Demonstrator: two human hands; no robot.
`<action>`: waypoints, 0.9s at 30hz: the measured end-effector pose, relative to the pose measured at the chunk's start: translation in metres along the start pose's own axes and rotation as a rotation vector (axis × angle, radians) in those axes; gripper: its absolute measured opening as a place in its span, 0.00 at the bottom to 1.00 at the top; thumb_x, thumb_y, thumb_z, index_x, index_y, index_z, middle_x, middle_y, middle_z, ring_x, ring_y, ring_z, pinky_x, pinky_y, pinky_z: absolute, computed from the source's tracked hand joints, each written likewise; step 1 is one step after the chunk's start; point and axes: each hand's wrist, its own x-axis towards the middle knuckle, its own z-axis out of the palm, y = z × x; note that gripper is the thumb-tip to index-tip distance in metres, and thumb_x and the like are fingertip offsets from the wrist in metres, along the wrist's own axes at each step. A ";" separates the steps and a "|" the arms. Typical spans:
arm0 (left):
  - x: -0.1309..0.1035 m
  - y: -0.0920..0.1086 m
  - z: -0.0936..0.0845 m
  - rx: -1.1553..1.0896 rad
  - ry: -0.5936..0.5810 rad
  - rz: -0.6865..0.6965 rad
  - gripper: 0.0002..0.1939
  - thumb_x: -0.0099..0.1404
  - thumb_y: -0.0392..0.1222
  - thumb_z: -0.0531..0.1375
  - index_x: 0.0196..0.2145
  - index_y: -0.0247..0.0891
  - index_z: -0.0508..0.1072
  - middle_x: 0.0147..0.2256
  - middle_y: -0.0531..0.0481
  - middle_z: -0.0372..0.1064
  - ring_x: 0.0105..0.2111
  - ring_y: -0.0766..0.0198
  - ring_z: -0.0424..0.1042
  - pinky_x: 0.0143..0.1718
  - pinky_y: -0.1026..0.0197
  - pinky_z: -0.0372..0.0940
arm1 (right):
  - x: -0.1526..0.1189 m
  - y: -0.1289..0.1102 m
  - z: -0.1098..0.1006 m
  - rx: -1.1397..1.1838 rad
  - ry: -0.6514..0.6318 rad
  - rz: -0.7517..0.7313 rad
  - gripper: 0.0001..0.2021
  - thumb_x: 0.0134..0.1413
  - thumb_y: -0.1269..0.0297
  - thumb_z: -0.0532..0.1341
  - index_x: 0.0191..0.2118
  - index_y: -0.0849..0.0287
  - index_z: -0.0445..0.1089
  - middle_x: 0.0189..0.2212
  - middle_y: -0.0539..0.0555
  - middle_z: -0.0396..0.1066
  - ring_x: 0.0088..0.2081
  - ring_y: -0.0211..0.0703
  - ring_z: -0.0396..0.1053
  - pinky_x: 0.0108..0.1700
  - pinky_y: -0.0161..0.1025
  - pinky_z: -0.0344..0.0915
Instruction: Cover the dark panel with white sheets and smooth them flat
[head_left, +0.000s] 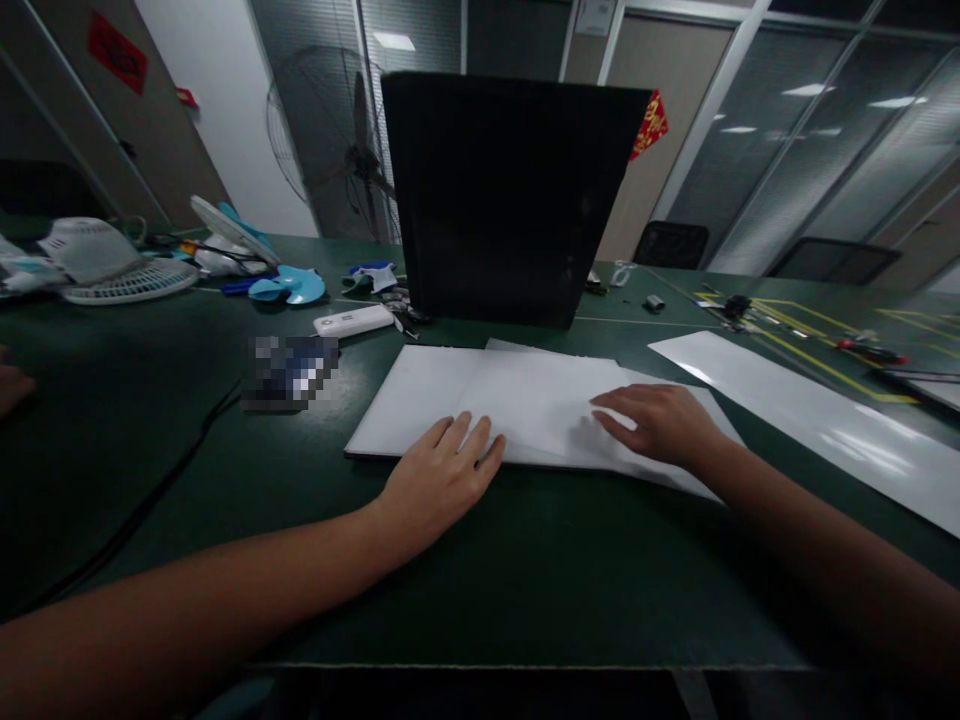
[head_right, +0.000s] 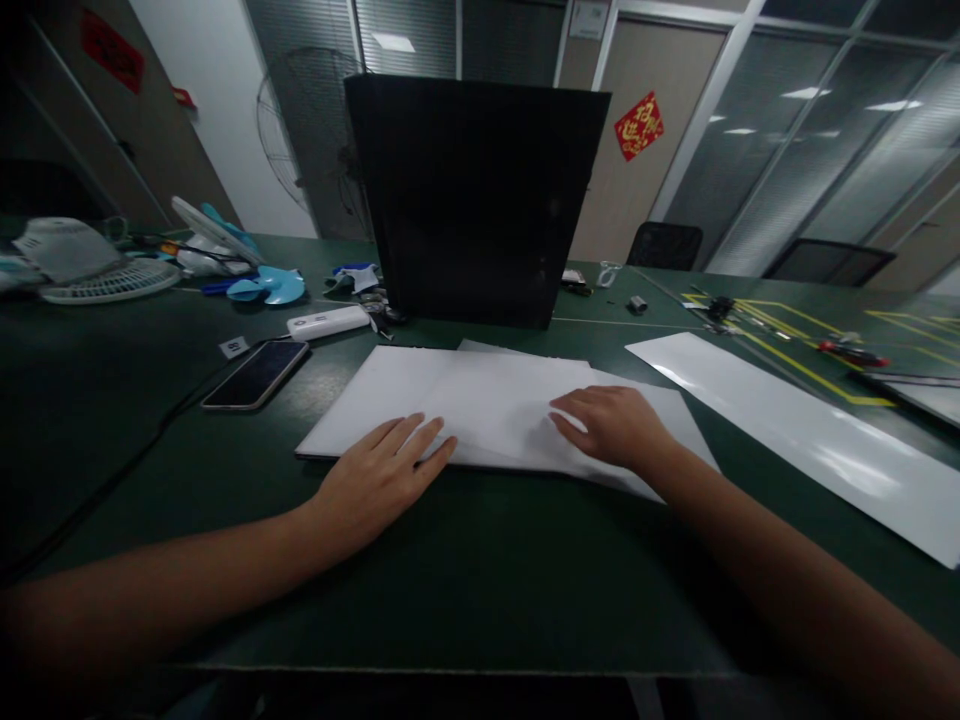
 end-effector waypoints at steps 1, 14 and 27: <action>0.000 0.000 0.001 -0.003 0.001 -0.002 0.20 0.72 0.31 0.60 0.61 0.35 0.74 0.60 0.36 0.73 0.56 0.44 0.76 0.54 0.46 0.73 | 0.001 0.004 0.002 -0.055 -0.037 0.149 0.25 0.71 0.48 0.53 0.58 0.55 0.79 0.54 0.60 0.78 0.51 0.59 0.78 0.51 0.57 0.75; -0.001 0.000 0.002 -0.073 -0.146 -0.052 0.26 0.73 0.31 0.59 0.67 0.38 0.67 0.66 0.35 0.66 0.62 0.43 0.71 0.57 0.44 0.71 | 0.004 0.021 0.026 0.143 -0.253 0.250 0.41 0.67 0.33 0.47 0.74 0.54 0.60 0.72 0.58 0.57 0.71 0.60 0.57 0.71 0.61 0.54; 0.005 -0.001 -0.008 -0.154 -0.303 -0.100 0.22 0.72 0.29 0.61 0.62 0.37 0.73 0.54 0.36 0.76 0.48 0.48 0.80 0.44 0.49 0.75 | -0.010 0.077 0.015 -0.067 -0.284 0.937 0.41 0.67 0.33 0.46 0.58 0.68 0.75 0.51 0.80 0.74 0.51 0.77 0.74 0.46 0.67 0.70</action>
